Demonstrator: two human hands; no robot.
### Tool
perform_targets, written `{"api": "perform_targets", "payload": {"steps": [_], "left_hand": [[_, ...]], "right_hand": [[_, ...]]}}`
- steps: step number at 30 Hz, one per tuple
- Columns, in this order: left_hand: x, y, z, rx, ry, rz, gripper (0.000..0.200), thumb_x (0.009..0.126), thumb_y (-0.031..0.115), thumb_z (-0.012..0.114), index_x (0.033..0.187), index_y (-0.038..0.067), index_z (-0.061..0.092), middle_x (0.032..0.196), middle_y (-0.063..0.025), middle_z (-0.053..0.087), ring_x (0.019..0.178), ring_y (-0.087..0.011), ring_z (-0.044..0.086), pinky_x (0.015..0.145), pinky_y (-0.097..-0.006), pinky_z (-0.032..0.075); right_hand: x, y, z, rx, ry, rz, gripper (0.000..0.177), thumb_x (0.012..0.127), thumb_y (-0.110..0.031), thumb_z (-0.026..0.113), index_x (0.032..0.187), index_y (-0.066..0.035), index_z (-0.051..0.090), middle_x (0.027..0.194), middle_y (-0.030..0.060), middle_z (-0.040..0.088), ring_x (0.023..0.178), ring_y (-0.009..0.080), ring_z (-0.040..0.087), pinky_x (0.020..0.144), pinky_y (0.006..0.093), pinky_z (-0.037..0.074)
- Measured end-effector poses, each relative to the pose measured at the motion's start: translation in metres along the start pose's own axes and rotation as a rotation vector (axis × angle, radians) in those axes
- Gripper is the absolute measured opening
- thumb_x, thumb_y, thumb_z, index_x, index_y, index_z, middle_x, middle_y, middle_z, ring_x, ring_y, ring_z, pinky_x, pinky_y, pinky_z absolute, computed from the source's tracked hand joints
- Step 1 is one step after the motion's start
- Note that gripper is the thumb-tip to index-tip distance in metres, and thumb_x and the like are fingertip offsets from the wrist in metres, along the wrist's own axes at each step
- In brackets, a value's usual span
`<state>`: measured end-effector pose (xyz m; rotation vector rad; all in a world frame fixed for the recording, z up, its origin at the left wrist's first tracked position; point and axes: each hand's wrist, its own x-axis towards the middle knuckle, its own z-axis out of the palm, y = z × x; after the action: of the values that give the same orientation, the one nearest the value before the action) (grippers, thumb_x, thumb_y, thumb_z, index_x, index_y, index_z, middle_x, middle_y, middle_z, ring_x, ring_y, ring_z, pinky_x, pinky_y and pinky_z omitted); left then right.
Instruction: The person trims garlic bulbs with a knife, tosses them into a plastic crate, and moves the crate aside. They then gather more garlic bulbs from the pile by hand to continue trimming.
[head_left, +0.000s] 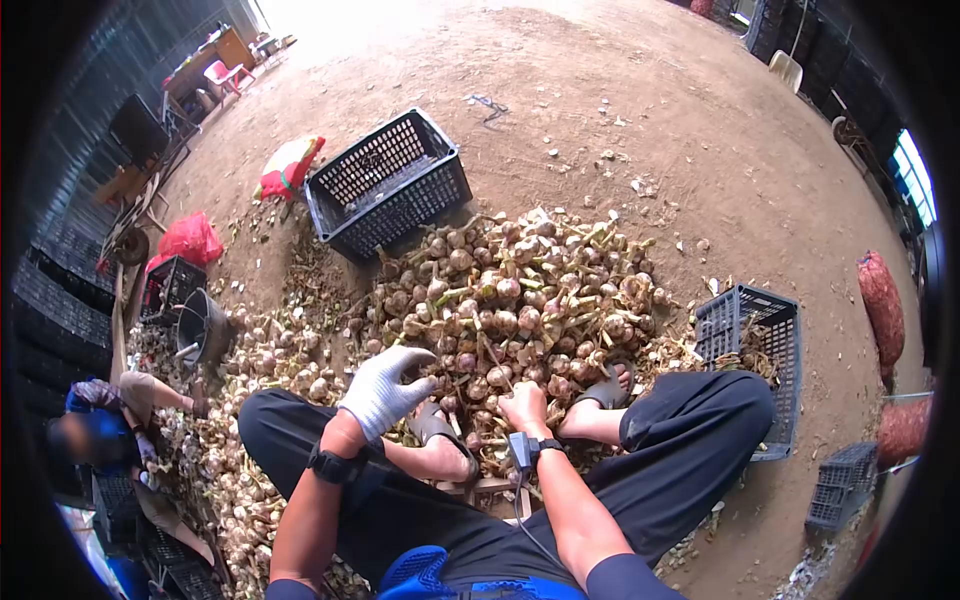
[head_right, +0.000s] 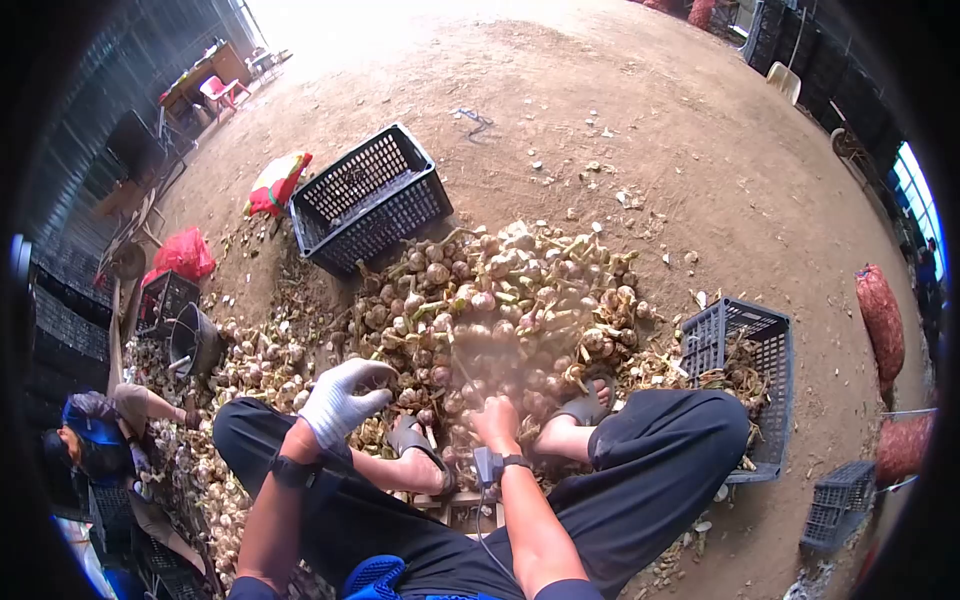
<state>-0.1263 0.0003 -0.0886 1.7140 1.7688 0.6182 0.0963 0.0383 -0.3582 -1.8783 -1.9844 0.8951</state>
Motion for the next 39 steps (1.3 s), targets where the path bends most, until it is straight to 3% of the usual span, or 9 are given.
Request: {"api": "perform_targets", "payload": {"steps": [2,6,9,13,17,21,22,25,39], "left_hand": [[0.003,-0.01,0.011,-0.035,-0.064,-0.075,0.038,0.084,0.026,0.074,0.117,0.008,0.068,0.108,-0.0148,0.069,0.099,-0.0308,0.068,0.086,-0.0371,0.054],[0.01,-0.017,0.026,0.097,-0.072,-0.07,0.059,0.08,0.037,0.079,0.126,0.005,0.063,0.118,-0.0173,0.067,0.108,-0.031,0.065,0.094,-0.0383,0.052],[0.016,-0.029,0.035,0.025,-0.024,0.001,0.07,0.079,0.036,0.083,0.134,0.004,0.056,0.124,-0.0154,0.064,0.113,-0.0268,0.064,0.097,-0.0372,0.051],[0.015,-0.008,0.026,-0.297,-0.101,-0.016,0.059,0.081,0.023,0.082,0.131,0.003,0.056,0.117,-0.0058,0.065,0.108,-0.0133,0.061,0.094,-0.0312,0.052],[0.01,0.003,0.015,-0.764,-0.108,-0.072,0.059,0.079,0.008,0.081,0.132,0.003,0.056,0.115,-0.0015,0.065,0.101,-0.0097,0.062,0.09,-0.0277,0.054],[0.009,0.003,0.006,-0.637,0.022,0.016,0.056,0.078,0.015,0.084,0.125,0.003,0.056,0.114,-0.0038,0.066,0.104,-0.0095,0.061,0.093,-0.029,0.052],[0.009,-0.003,0.008,-0.589,0.056,0.035,0.058,0.077,0.016,0.085,0.125,0.003,0.056,0.113,-0.0047,0.066,0.104,-0.0101,0.061,0.094,-0.0296,0.052],[0.01,0.0,0.008,-0.564,0.069,0.052,0.065,0.074,0.017,0.087,0.127,0.004,0.052,0.113,-0.0066,0.066,0.105,-0.0113,0.061,0.094,-0.0299,0.052],[0.011,-0.024,0.014,-0.244,0.126,0.138,0.07,0.067,0.022,0.091,0.125,0.01,0.052,0.099,-0.0031,0.07,0.087,-0.012,0.066,0.08,-0.0298,0.056]], "right_hand": [[0.008,-0.006,-0.004,0.263,0.102,0.041,0.034,0.068,-0.035,0.078,0.078,-0.003,0.072,0.073,0.0166,0.07,0.069,0.0337,0.069,0.068,0.0445,0.054],[0.011,-0.072,-0.059,1.328,-0.193,0.16,0.011,0.085,-0.008,0.076,0.094,-0.003,0.072,0.082,0.0001,0.07,0.069,0.008,0.064,0.058,0.0246,0.05],[-0.001,-0.117,-0.104,1.508,-0.253,-0.023,0.025,0.087,-0.012,0.078,0.106,0.002,0.07,0.093,0.006,0.074,0.077,0.0121,0.071,0.066,0.0252,0.06],[-0.016,-0.155,-0.133,1.599,-0.267,-0.165,0.023,0.088,-0.014,0.078,0.103,0.0,0.07,0.091,0.0011,0.071,0.071,0.0072,0.065,0.064,0.0216,0.053],[-0.031,-0.168,-0.17,1.293,-0.278,-0.218,0.015,0.093,-0.012,0.073,0.102,-0.001,0.067,0.089,-0.0032,0.064,0.077,0.0044,0.059,0.067,0.0234,0.049],[-0.022,-0.162,-0.178,0.68,0.184,-0.721,0.024,0.084,-0.019,0.075,0.098,-0.001,0.068,0.09,0.0082,0.066,0.082,0.0211,0.063,0.07,0.0343,0.051],[-0.017,-0.159,-0.172,0.609,0.23,-0.774,0.023,0.079,-0.021,0.072,0.09,-0.002,0.065,0.085,0.0149,0.061,0.076,0.0318,0.063,0.067,0.0385,0.05],[-0.022,-0.156,-0.173,0.399,0.273,-0.85,0.021,0.079,-0.021,0.071,0.081,-0.003,0.06,0.083,0.015,0.06,0.073,0.0361,0.062,0.063,0.0413,0.05],[-0.032,-0.159,-0.139,0.393,0.327,-0.82,0.02,0.074,-0.019,0.072,0.082,-0.005,0.06,0.081,0.0147,0.06,0.07,0.0359,0.064,0.059,0.0413,0.051]]}}
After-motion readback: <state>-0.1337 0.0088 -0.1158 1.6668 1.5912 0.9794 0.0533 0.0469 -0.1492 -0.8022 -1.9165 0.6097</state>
